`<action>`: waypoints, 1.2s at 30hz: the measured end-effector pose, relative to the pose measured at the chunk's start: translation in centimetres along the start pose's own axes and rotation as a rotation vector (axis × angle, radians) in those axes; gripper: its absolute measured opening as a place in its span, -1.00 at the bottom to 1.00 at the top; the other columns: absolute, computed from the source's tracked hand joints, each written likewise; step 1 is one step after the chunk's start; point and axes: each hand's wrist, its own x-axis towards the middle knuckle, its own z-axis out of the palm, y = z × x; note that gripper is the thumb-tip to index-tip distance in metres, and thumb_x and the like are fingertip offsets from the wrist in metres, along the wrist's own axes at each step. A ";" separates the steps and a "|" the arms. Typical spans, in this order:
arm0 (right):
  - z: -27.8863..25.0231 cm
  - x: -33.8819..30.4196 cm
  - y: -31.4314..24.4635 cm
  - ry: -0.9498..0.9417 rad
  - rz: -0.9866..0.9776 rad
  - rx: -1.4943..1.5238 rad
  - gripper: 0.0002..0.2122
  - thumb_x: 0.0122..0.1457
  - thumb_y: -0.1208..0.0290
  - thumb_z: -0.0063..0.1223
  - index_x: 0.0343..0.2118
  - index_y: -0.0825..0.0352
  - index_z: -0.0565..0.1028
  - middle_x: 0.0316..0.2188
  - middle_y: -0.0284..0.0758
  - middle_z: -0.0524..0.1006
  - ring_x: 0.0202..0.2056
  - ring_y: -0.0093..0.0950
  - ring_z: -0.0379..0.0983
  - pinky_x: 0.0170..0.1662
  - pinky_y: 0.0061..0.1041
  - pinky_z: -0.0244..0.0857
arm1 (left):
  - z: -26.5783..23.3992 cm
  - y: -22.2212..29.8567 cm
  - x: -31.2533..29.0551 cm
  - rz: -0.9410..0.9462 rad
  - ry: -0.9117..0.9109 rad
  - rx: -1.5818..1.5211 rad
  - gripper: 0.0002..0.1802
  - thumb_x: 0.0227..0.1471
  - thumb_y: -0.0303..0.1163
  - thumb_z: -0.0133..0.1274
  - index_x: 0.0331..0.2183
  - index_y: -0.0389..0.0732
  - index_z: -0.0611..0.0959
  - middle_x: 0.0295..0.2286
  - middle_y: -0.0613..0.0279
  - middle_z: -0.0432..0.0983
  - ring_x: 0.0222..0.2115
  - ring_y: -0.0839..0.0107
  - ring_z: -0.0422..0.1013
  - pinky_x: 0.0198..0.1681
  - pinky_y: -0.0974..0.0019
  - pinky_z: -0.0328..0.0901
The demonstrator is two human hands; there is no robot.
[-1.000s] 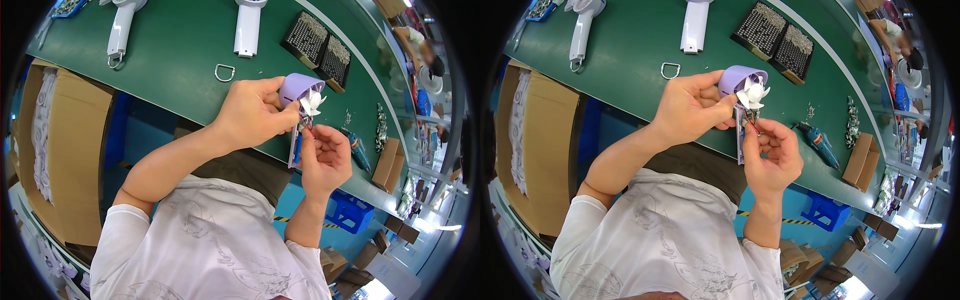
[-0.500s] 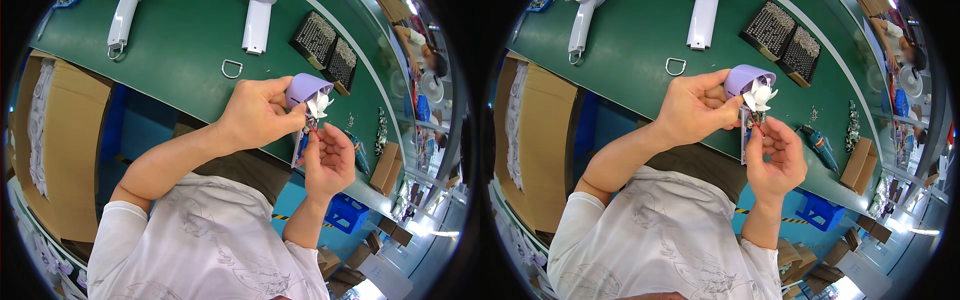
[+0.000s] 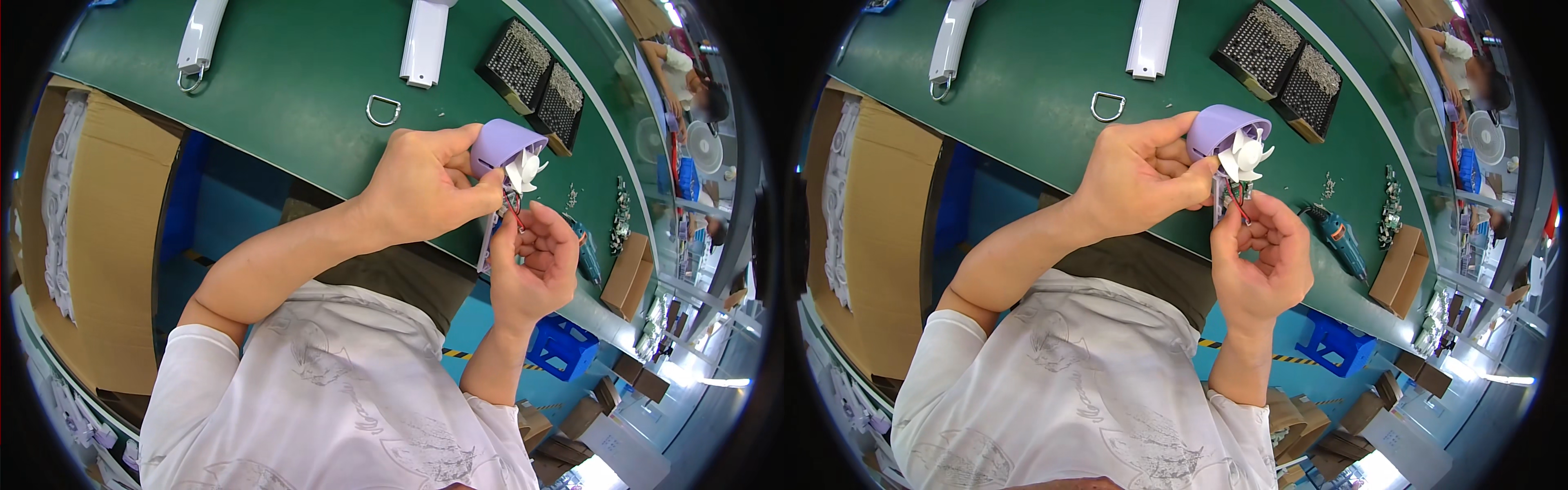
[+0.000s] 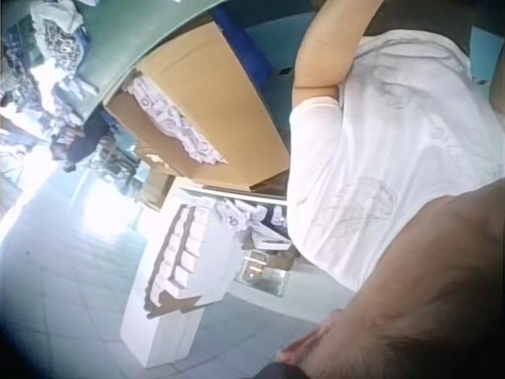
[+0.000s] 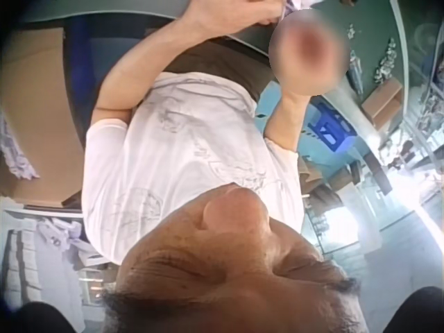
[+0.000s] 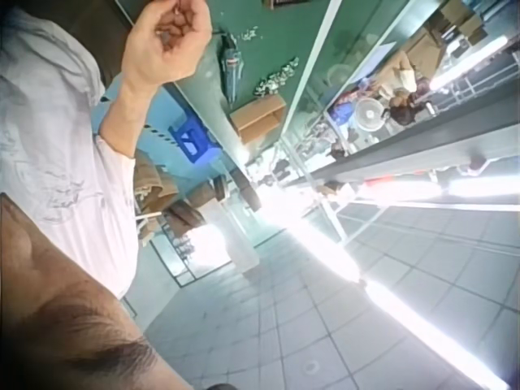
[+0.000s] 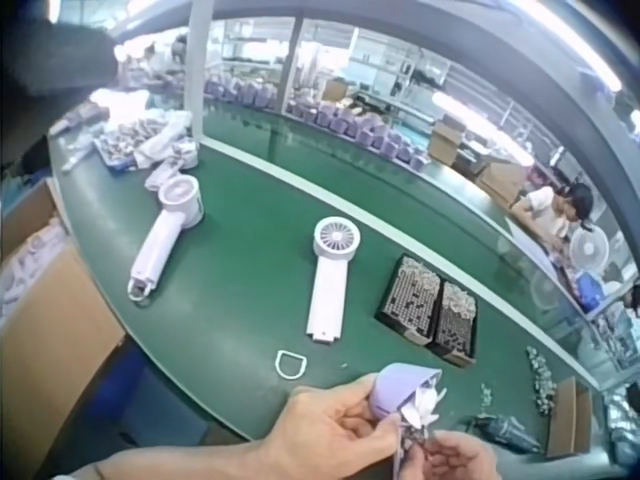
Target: Assembling a handheld fan by installing internal components and connecting wires.
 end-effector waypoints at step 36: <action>-1.9 1.4 -0.6 -0.154 0.079 -0.029 -0.90 0.02 0.73 0.23 -0.40 0.47 0.55 -0.46 -0.43 0.47 -0.57 -0.79 0.34 -0.59 -0.81 0.12 | 0.0 -0.8 -0.4 0.105 0.008 0.085 -0.64 0.07 -0.66 0.11 -0.04 -0.49 0.54 -0.40 0.25 0.65 -0.40 0.76 0.45 -0.40 0.60 0.39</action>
